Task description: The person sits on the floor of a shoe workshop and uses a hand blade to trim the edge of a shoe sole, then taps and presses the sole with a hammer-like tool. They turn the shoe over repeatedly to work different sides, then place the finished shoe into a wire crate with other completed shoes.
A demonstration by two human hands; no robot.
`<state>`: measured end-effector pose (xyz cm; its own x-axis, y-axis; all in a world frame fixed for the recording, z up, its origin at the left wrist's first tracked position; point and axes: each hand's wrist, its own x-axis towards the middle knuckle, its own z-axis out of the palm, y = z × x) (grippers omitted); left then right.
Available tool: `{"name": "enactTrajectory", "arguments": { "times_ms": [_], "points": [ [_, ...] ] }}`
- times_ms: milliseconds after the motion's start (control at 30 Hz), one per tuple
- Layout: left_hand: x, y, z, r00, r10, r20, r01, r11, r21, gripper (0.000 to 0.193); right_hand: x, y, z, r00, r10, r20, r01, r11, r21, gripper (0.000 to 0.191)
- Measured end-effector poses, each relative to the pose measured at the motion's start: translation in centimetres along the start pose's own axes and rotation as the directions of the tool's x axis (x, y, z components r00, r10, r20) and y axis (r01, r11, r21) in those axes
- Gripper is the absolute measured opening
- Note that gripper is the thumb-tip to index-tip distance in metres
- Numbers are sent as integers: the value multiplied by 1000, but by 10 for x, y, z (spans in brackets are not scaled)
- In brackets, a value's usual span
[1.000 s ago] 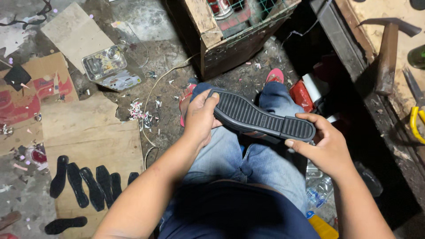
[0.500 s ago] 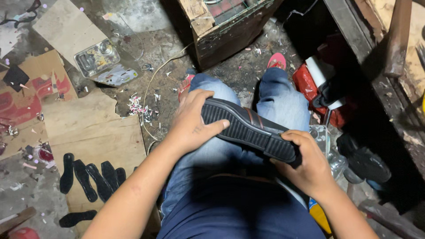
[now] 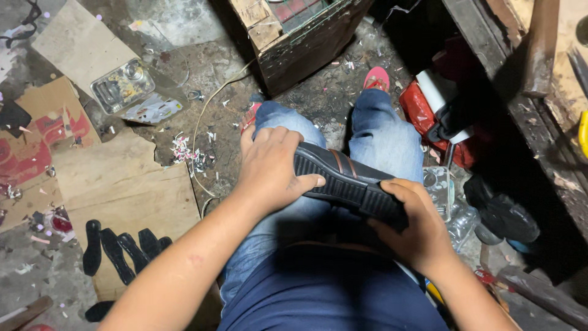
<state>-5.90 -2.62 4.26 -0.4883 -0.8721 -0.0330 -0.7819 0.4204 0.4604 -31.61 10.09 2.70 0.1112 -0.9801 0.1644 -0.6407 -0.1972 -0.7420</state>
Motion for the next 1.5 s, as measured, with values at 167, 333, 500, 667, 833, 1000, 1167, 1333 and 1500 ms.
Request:
{"name": "enactTrajectory", "arguments": {
  "times_ms": [167, 333, 500, 667, 833, 1000, 1167, 1333, 1500],
  "points": [
    [36, 2, -14, 872, 93, 480, -134, 990, 52, 73, -15, -1, 4, 990, 97, -102, -91, 994, 56, 74],
    [45, 2, -13, 821, 103, 562, -59, 994, -94, 66, -20, -6, -2, 920, 371, -129, -215, 750, 625, 63],
    [-18, 2, -12, 934, -165, 316, 264, 915, -304, 70, 13, -13, -22, 858, 508, 74, -331, 438, 835, 46],
    [-76, 18, -7, 922, -386, 22, 343, 789, -510, 70, 60, -35, -11, 992, -33, 122, -70, 660, 748, 29],
    [-85, -10, -20, 879, -422, 222, 476, 796, -373, 61, 95, -42, 15, 906, 92, 413, -393, 546, 740, 36],
    [-30, -68, -29, 905, -424, 25, 379, 780, -498, 53, 103, -47, 31, 914, 148, 378, -401, 475, 783, 57],
    [39, -75, 4, 985, 89, -148, -172, 597, -784, 49, 88, -75, 29, 837, 241, 492, -531, 574, 623, 43],
    [34, -55, 15, 997, 70, -31, -49, 264, -963, 48, 84, -85, 21, 944, -118, 308, -88, 810, 579, 23],
    [16, -43, -10, 997, 38, -68, -73, 149, -986, 40, 81, -85, 36, 978, 134, 158, -187, 901, 392, 31]
  ]
}}
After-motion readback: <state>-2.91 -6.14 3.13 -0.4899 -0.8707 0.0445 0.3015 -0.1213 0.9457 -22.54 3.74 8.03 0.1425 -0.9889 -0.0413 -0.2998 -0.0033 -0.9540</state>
